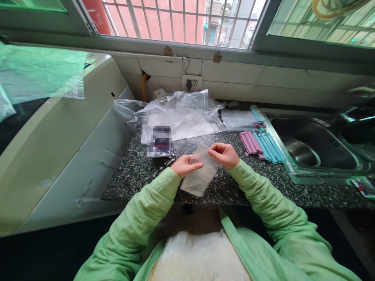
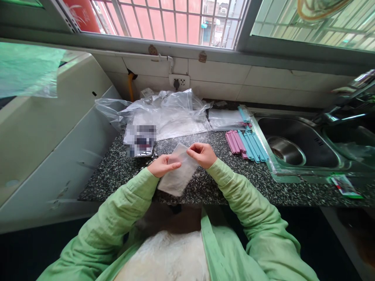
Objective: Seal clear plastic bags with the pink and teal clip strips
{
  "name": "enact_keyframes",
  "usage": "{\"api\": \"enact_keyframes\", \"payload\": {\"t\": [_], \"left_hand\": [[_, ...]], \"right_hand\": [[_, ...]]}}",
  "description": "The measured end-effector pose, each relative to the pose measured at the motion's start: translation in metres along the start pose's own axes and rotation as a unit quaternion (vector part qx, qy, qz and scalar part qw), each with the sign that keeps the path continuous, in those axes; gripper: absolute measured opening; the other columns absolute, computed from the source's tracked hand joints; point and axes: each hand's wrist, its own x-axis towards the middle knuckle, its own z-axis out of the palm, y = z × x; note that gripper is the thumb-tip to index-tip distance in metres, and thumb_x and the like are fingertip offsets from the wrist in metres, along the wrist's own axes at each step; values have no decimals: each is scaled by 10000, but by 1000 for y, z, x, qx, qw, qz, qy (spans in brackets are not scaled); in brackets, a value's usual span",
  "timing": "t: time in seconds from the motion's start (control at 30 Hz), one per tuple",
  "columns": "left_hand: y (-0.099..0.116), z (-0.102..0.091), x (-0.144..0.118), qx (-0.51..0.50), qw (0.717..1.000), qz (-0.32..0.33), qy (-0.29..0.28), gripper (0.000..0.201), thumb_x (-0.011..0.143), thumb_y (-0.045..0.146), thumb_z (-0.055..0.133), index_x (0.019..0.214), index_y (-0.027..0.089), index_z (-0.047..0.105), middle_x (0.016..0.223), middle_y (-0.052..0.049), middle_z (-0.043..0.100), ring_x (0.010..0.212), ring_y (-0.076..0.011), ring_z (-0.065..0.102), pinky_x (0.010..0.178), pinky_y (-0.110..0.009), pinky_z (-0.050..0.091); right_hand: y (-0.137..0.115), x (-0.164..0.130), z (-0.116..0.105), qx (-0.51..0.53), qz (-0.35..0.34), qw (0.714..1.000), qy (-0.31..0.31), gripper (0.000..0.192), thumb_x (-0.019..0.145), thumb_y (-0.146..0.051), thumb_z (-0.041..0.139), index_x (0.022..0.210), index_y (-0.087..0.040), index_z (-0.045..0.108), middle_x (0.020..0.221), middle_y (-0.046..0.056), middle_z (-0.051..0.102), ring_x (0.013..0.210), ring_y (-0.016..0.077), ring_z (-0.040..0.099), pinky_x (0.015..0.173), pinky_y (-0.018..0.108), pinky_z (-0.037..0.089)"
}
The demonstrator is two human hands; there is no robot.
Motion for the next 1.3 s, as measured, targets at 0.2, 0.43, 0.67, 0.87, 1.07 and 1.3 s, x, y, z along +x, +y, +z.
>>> {"api": "enact_keyframes", "payload": {"t": [0.2, 0.43, 0.67, 0.87, 1.07, 1.3], "left_hand": [[-2, -1, 0, 18, 999, -29, -10, 428, 467, 481, 682, 447, 96, 496, 389, 59, 378, 398, -31, 316, 403, -180, 231], [0, 0, 0, 15, 999, -34, -6, 419, 451, 484, 686, 461, 98, 523, 385, 60, 385, 393, -30, 312, 396, -180, 223], [-2, 0, 0, 24, 999, -26, -15, 392, 469, 456, 686, 461, 96, 532, 393, 52, 405, 407, -39, 332, 415, -188, 238], [-2, -1, 1, 46, 998, -30, -34, 361, 493, 428, 679, 480, 95, 540, 402, 57, 397, 416, -38, 321, 423, -189, 217], [-4, -1, 1, 45, 997, -32, -53, 369, 502, 439, 672, 488, 100, 526, 416, 56, 395, 429, -41, 327, 432, -191, 218], [-6, -3, 0, 62, 997, -39, -30, 434, 506, 501, 648, 527, 81, 537, 443, 52, 406, 447, -42, 333, 444, -191, 232]], "right_hand": [[0, 2, -4, 2, -1, 1000, 26, 252, 638, -383, 580, 600, -135, 554, 549, 0, 520, 502, 78, 432, 470, 209, 361], [-1, 3, -6, 12, 12, 999, 45, 284, 618, -415, 597, 587, -136, 551, 533, -7, 520, 489, 76, 432, 470, 211, 368], [-2, 5, -10, 37, 30, 999, 6, 353, 572, -480, 627, 622, -137, 564, 569, 1, 549, 523, 84, 470, 511, 221, 399], [-8, 6, -14, 45, 46, 998, -15, 400, 555, -515, 626, 668, -135, 571, 599, 9, 565, 540, 88, 481, 521, 221, 399], [-3, 5, -8, -9, 25, 1000, -3, 331, 619, -456, 588, 614, -127, 555, 551, 0, 523, 496, 74, 430, 475, 209, 355], [-2, 3, -7, -50, -11, 998, 35, 281, 663, -389, 550, 566, -125, 539, 497, -21, 465, 463, 57, 370, 427, 190, 299]]}}
